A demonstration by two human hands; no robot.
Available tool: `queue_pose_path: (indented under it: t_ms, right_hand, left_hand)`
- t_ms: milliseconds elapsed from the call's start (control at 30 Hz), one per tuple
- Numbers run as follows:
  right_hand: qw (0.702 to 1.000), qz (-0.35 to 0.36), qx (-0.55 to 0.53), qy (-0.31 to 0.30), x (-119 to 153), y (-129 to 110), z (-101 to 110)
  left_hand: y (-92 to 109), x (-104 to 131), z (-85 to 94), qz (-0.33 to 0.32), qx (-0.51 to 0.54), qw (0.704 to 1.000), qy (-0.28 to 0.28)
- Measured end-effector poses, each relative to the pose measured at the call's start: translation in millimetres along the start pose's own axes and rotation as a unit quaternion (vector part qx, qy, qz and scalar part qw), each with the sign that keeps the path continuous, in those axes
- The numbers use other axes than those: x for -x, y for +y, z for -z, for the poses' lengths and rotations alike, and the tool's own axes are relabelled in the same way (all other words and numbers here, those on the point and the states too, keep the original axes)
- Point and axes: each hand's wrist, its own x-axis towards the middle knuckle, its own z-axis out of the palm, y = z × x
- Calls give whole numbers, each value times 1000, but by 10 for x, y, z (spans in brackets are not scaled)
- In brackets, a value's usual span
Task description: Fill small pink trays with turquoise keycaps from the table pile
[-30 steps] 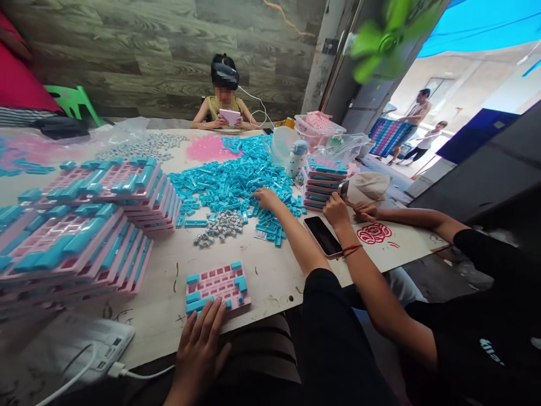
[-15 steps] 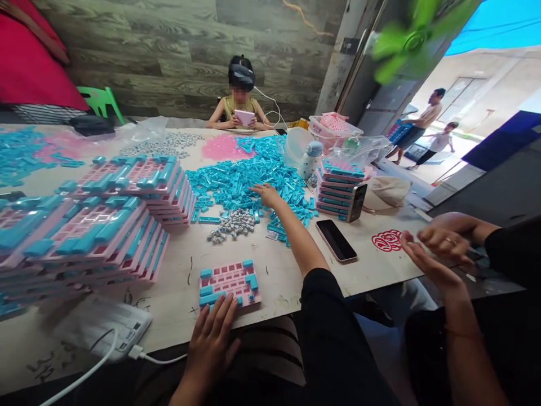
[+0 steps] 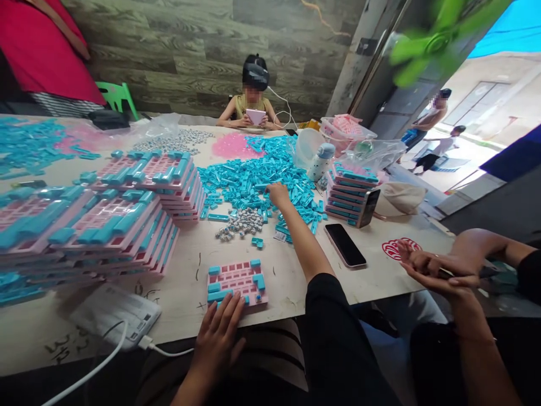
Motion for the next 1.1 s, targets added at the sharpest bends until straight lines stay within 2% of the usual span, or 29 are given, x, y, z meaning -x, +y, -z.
queue_pose_path:
  t_ms: [100, 233, 367, 467, 600, 733, 900, 1000, 1100]
  right_hand:
    - [999, 41, -30, -13, -51, -84, -30]
    - [993, 107, -55, -17, -107, -311, -63]
    - [984, 170, -27, -55, -116, -519, -54]
    - [989, 135, 5, -67, -125, -561, -7]
    - [995, 83, 24, -38, -136, -563, 58]
    - [994, 105, 15, -31, -155, -657, 44]
    - [985, 156, -8, -77, -273, -824, -64]
    - [984, 149, -5, -102, -371, -904, -90]
    - [985, 128, 10, -117, -410, -1022, -30]
  left_hand:
    - [1, 5, 7, -5, -26, 1000, -11]
    - [7, 4, 22, -1, -21, 1000, -15]
    - [1, -10, 44, -7, -26, 999, -21]
    - [-6, -21, 58, -11, -32, 999, -24]
    - [-7, -26, 57, -14, -41, 999, -25]
    - [-8, -19, 53, -17, -46, 998, -26]
    - [-11, -16, 77, -24, -67, 997, -37]
    - [-17, -25, 95, -25, -67, 997, -41]
    - [-27, -21, 101, -22, -74, 996, -42]
